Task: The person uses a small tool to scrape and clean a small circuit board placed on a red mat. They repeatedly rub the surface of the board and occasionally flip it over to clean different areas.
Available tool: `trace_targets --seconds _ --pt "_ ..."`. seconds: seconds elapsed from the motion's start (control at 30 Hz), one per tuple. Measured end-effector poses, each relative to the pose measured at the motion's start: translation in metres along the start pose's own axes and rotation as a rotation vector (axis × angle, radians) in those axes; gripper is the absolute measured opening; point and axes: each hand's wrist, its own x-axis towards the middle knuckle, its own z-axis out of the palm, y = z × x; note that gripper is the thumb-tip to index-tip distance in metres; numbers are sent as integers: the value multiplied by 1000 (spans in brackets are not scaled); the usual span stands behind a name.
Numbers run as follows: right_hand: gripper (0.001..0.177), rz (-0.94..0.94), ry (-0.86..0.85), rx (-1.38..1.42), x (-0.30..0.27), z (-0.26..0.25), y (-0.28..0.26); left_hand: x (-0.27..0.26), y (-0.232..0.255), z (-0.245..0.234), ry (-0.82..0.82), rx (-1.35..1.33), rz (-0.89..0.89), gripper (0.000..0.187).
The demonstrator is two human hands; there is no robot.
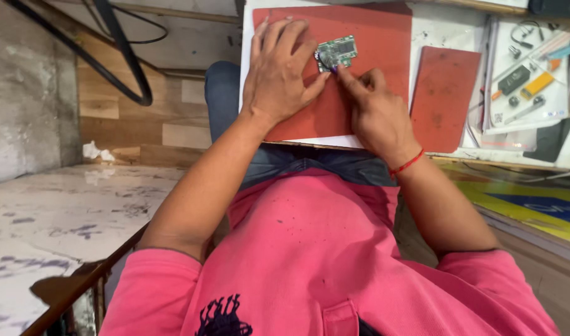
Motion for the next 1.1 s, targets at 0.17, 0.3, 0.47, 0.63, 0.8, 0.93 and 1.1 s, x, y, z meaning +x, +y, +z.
trace_targets --seconds 0.17,0.3,0.47,0.63,0.8,0.93,1.1 --pt "58 15 -63 -50 13 -10 -4 -2 -1 -1 42 -20 13 50" --pt "51 84 -98 -52 13 -9 -14 -6 1 1 -16 -44 -41 49" --pt "56 -63 -59 -14 20 0 -8 1 -5 -1 88 8 41 47" --pt "55 -3 7 -42 4 1 6 -5 -1 5 90 -27 40 41" --pt "46 15 -59 -7 2 -7 -1 -6 0 5 95 -15 50 42" --pt "60 -81 -165 -33 7 -9 -9 -7 -1 1 51 -11 19 43" --pt "55 -74 -85 -1 18 -13 4 3 4 1 57 -3 20 45"
